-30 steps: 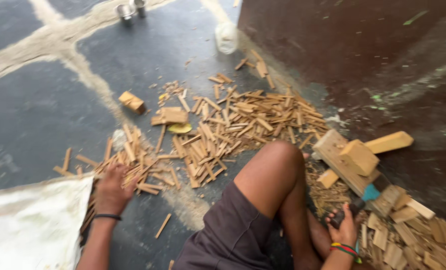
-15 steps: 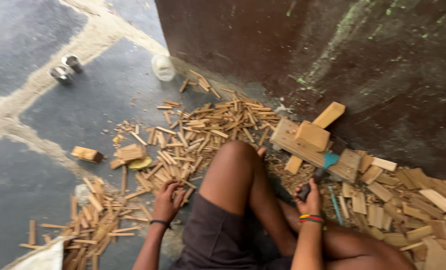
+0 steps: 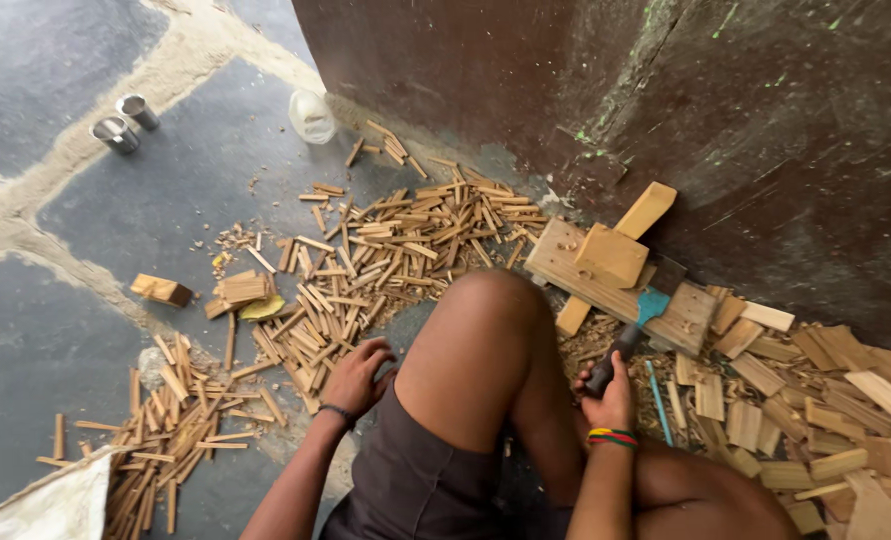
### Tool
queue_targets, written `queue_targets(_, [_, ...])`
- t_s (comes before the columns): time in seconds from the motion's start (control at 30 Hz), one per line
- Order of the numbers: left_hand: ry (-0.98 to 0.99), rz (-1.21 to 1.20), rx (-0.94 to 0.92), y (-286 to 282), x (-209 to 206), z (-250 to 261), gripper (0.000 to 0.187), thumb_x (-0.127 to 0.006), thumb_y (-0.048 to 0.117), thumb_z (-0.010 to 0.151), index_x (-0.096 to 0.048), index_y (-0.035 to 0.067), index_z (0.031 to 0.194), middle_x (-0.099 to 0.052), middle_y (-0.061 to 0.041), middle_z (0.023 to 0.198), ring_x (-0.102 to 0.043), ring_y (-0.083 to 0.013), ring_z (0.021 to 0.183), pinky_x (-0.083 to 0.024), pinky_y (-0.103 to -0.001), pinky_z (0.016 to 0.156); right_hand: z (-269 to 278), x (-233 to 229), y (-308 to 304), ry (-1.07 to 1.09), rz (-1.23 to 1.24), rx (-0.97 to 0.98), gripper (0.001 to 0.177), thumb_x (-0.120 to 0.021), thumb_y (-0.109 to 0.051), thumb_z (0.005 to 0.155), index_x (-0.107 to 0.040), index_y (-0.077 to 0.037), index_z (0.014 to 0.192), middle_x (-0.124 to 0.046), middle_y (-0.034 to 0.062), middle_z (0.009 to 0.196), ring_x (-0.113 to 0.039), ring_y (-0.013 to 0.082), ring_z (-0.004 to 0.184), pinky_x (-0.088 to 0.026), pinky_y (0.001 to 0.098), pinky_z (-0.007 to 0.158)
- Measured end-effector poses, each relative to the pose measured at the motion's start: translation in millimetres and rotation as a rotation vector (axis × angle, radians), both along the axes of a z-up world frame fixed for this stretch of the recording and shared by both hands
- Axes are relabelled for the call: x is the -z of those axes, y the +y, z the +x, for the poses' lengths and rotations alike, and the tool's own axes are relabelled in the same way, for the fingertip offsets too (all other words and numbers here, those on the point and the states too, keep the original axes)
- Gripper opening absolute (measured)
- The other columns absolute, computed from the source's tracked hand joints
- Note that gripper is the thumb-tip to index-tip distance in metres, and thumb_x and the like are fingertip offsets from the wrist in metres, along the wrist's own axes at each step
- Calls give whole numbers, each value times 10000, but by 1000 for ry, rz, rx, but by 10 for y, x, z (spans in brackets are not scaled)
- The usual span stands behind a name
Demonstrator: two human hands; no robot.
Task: The person sits on the floor and uses a hammer and chisel to carve a small piece of wood clamped to a wooden block. They repeatedly strike the chisel to shape the wood, occasionally pausing to pick up and reposition the wood pieces.
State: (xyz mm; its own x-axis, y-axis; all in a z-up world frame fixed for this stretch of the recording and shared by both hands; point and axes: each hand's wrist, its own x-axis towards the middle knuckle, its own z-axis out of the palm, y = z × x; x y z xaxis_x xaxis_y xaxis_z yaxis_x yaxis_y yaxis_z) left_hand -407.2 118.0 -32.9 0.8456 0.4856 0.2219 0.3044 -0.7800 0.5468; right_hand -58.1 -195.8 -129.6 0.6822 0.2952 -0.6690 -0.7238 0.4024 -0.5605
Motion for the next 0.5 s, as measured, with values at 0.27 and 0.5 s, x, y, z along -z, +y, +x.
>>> queue_targets(0.27, [46, 12, -28, 977, 114, 206, 179, -741, 254, 880, -716, 108, 982, -683, -96, 1160, -651, -332, 1072, -540, -436, 889, 69, -333, -72, 21, -309, -135, 312, -710, -447, 929, -563, -210, 1068, -581, -11, 766, -564, 147, 612, -477, 308, 506])
queue_targets(0.5, [58, -58, -209, 1941, 324, 813, 233, -718, 330, 936, -724, 119, 1036, -689, -77, 1217, -688, -274, 1022, -551, -391, 944, 250, -899, -683, -168, -776, -285, 347, -755, -324, 919, -599, -90, 1123, -591, 49, 741, -557, 179, 571, -475, 342, 496])
